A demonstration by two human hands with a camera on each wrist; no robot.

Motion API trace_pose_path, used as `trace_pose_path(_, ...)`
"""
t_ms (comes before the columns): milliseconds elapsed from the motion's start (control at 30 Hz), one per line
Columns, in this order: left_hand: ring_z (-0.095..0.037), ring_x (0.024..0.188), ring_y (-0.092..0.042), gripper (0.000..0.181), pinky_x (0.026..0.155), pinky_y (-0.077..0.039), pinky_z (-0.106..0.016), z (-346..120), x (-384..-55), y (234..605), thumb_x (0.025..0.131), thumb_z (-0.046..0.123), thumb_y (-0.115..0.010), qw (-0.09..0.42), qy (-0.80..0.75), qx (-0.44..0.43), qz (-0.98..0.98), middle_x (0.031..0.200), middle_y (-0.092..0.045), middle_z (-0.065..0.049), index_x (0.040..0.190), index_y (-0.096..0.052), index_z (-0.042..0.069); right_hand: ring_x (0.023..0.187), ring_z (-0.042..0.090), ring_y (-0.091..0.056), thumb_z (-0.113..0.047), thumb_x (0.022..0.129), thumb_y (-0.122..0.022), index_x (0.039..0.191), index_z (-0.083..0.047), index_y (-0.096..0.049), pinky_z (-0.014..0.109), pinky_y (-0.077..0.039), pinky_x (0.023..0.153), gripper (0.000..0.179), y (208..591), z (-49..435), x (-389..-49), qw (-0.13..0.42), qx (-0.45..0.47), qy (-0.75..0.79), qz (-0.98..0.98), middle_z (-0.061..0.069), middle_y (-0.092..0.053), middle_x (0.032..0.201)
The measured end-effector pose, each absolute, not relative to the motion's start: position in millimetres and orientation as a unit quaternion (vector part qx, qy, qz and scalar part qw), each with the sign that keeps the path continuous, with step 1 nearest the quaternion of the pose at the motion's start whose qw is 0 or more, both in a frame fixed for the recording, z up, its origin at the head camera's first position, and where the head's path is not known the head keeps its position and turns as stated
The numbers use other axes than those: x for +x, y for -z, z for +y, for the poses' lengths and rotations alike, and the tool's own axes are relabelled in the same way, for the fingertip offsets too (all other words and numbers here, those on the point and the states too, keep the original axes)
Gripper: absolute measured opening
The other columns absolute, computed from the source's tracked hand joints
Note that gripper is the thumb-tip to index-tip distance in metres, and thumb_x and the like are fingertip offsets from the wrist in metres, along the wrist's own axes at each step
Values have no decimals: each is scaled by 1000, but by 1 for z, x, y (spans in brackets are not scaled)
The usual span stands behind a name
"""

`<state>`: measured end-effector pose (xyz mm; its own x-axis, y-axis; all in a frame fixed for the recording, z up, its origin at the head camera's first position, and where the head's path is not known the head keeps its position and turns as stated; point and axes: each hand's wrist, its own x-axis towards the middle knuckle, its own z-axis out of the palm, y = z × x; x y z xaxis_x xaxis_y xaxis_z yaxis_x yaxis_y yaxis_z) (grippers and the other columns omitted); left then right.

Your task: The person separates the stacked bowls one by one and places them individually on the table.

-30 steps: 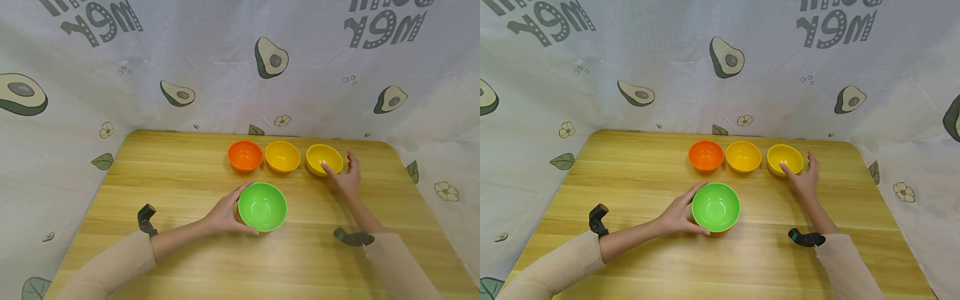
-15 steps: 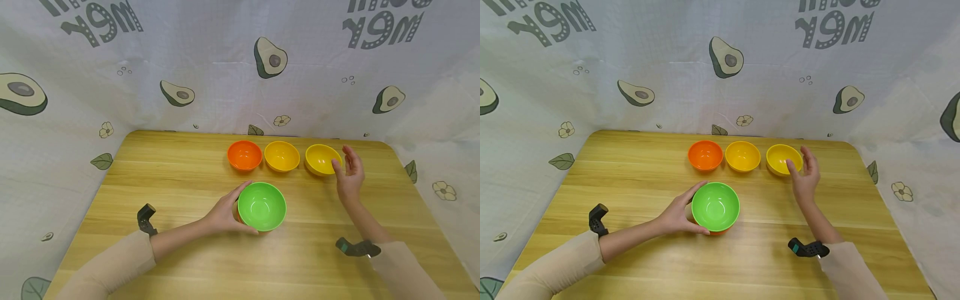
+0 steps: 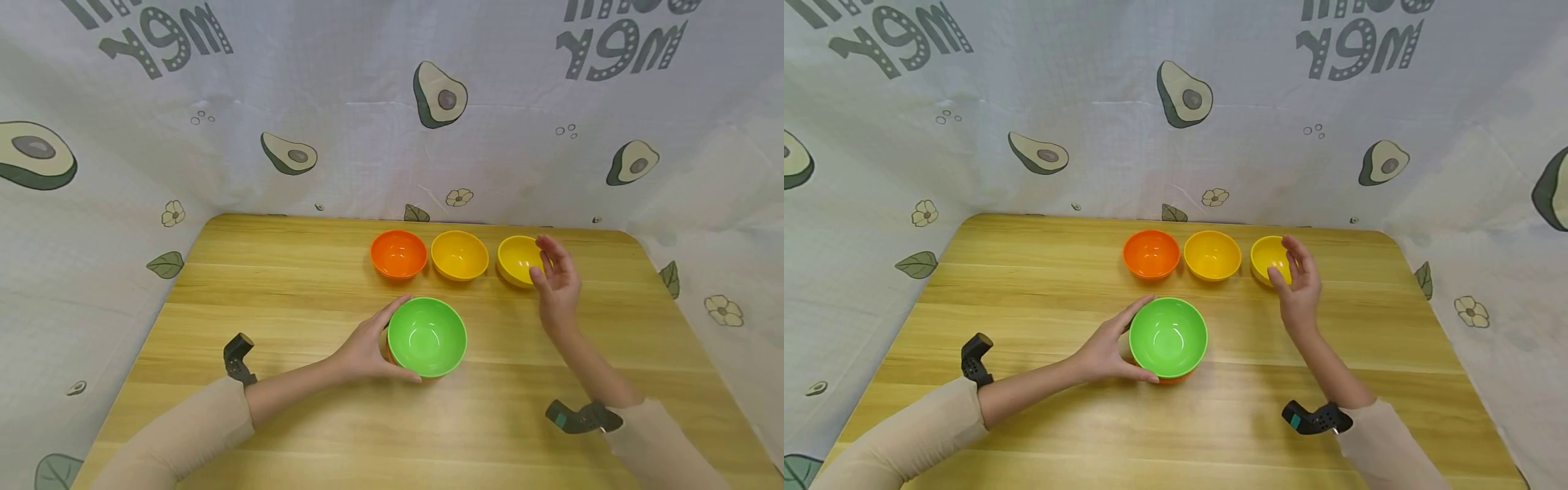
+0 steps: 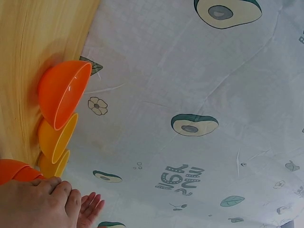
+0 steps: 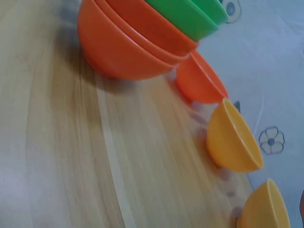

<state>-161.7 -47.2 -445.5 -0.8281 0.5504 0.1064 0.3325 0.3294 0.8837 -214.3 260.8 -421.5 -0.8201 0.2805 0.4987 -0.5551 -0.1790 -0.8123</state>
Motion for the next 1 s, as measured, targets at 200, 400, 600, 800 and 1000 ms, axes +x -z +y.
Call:
trace_pose_path(200, -17, 129, -39, 117, 105, -34, -44, -48, -162, 446, 54, 35, -89, 103, -508, 275, 810, 145, -35, 4, 147, -20, 23, 121, 26, -45, -4, 81, -69, 123, 13, -47, 27, -31, 108, 50, 416, 242, -205, 214, 213, -761, -574, 17, -54, 123)
trace_pose_path(400, -17, 129, -39, 117, 105, -35, -42, -47, -162, 446, 54, 34, -89, 101, -512, 282, 805, 145, -35, 4, 147, -18, 30, 123, 26, -45, -15, 82, -71, 127, 14, -44, 29, -30, 109, 60, 417, 223, -193, 160, 278, -748, -581, 17, -52, 128)
trace_pose_path(600, -15, 130, -38, 116, 105, -35, -41, -47, -162, 447, 54, 33, -89, 104, -512, 279, 806, 145, -35, 6, 146, -19, 31, 129, 27, -39, -14, 83, -69, 130, 19, -34, 31, -26, 111, 67, 422, 209, -178, 99, 331, -703, -622, 23, -42, 137)
trace_pose_path(800, -15, 130, -37, 116, 106, -34, -43, -47, -162, 447, 54, 36, -89, 98, -501, 278, 814, 144, -37, 5, 147, -19, 29, 136, 17, -29, 0, 76, -70, 140, 8, -27, 24, -22, 111, 77, 420, 202, -164, -21, 325, -612, -721, 28, -28, 143)
trace_pose_path(1000, -14, 131, -36, 116, 107, -32, -42, -47, -162, 446, 54, 36, -89, 98, -498, 279, 816, 145, -36, 5, 148, -20, 22, 134, 20, -32, 12, 68, -72, 142, 1, -29, 23, -27, 109, 87, 424, 197, -159, -46, 313, -562, -765, 25, -32, 143)
